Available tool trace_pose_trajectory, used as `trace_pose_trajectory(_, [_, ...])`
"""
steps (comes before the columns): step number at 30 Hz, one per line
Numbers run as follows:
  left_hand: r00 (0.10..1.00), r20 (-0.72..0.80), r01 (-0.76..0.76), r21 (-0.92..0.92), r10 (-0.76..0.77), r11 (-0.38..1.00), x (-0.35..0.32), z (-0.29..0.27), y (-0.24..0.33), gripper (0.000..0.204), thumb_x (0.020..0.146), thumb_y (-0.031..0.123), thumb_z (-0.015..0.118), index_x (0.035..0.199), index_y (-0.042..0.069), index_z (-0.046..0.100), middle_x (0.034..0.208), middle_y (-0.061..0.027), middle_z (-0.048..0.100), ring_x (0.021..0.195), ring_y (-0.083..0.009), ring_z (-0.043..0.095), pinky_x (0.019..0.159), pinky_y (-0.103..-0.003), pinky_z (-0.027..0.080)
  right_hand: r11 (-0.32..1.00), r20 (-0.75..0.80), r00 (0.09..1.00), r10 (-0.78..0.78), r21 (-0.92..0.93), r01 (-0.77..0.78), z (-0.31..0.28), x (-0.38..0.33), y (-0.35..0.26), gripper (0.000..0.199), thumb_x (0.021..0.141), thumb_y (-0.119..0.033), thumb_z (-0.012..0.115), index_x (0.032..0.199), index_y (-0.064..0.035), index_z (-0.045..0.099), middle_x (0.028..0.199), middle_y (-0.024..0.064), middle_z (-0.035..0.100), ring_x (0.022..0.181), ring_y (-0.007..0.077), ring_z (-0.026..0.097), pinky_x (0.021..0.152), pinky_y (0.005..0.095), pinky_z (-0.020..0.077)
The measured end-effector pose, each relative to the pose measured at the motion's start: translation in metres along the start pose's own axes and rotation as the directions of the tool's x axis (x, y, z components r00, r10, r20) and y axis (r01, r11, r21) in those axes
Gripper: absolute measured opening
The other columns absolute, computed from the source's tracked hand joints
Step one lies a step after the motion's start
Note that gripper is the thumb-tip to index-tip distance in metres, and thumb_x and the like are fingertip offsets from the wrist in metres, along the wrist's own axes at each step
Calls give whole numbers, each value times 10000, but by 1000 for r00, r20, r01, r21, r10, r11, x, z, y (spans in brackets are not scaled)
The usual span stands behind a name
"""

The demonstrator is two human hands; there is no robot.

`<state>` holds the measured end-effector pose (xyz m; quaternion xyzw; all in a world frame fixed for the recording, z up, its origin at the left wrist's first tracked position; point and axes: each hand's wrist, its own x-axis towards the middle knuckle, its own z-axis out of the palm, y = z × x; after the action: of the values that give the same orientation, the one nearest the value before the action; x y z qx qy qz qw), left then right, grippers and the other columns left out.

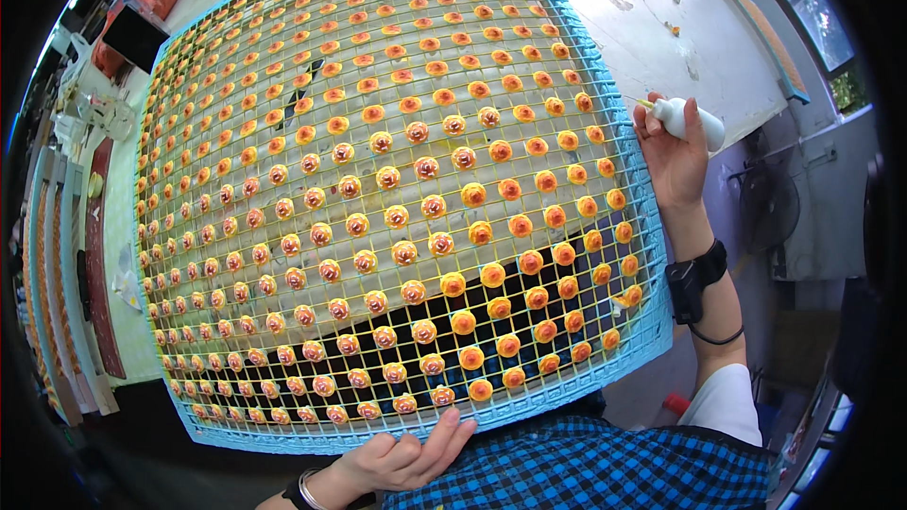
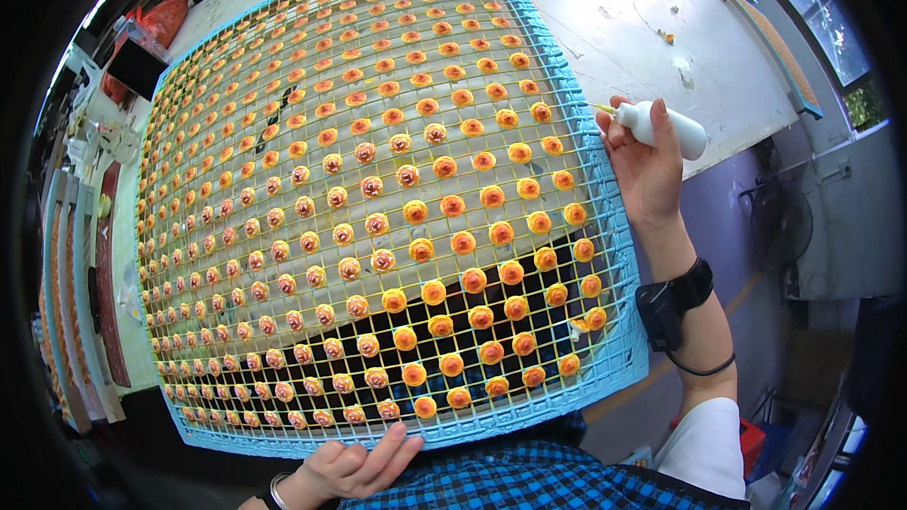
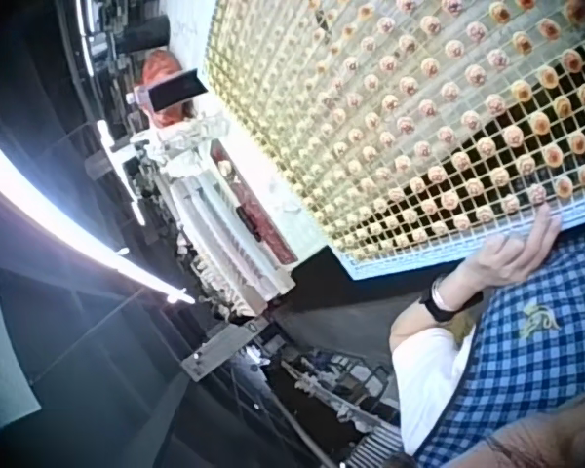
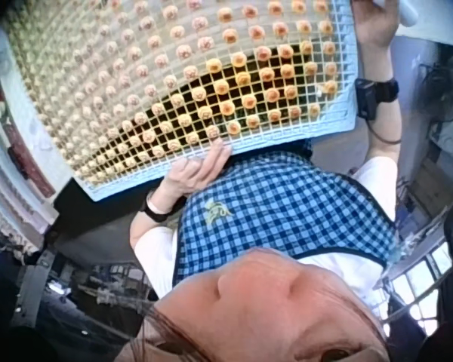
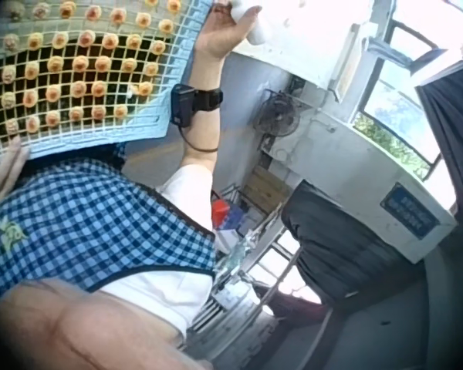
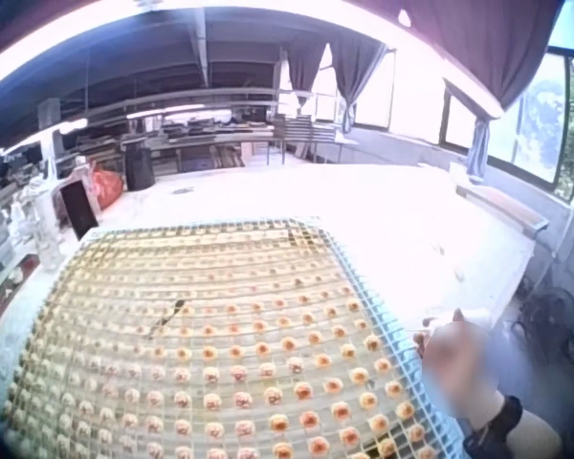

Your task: The person is applying glue or a similar adhesive from a white bottle onto small circular decorative components arranged on a grid.

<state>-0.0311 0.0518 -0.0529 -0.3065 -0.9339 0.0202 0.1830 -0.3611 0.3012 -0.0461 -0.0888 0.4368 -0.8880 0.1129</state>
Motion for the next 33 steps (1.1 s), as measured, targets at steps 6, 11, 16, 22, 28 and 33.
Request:
trace_pose_trajectory(6, [999,20,27,-36,-26,999,8,-8,-1,299,826,191,471,1099,199,593,1098,77,563,598,-55,253,490,-184,179,999,-2,1000,32,26,-31,2,2,-3,488,855,-395,511,1033,58,471,649,67,525,868,196,530,841,262,395])
trace_pose_trajectory(11, [996,47,79,-70,-76,994,30,-12,-2,323,836,41,433,1121,111,569,1126,-25,571,480,-84,227,467,-202,238,997,1,997,74,21,-74,0,22,0,477,862,-395,496,1003,61,505,654,71,519,866,190,533,840,266,385])
trace_pose_trajectory(16, [990,78,124,-105,-116,987,38,-12,-7,310,819,55,445,1084,112,596,1122,-25,574,506,-93,254,480,-215,251,995,80,994,75,-76,-69,7,38,-1,446,870,-373,480,995,54,517,678,63,525,819,158,539,850,271,371])
trace_pose_trajectory(22, [967,256,-27,137,-9,990,22,-14,-1,356,828,159,467,1177,209,521,1262,55,442,878,-121,368,730,-273,290,935,463,884,-71,-277,220,43,48,-10,394,878,-322,460,978,53,533,823,102,563,723,128,554,689,262,461])
trace_pose_trajectory(28, [744,656,-409,296,128,863,-16,-20,26,468,830,224,489,1277,311,380,1337,96,301,1141,-151,271,879,-330,243,843,466,745,477,-483,-237,82,61,6,496,806,-424,505,944,51,496,742,86,549,581,96,556,982,407,355])
trace_pose_trajectory(33, [698,702,-401,221,140,889,-37,-4,45,534,839,299,490,1334,262,292,1367,99,253,1225,-141,238,899,-327,275,848,469,723,507,-425,-318,71,69,8,487,811,-431,502,926,41,503,718,59,529,557,97,545,978,449,351])
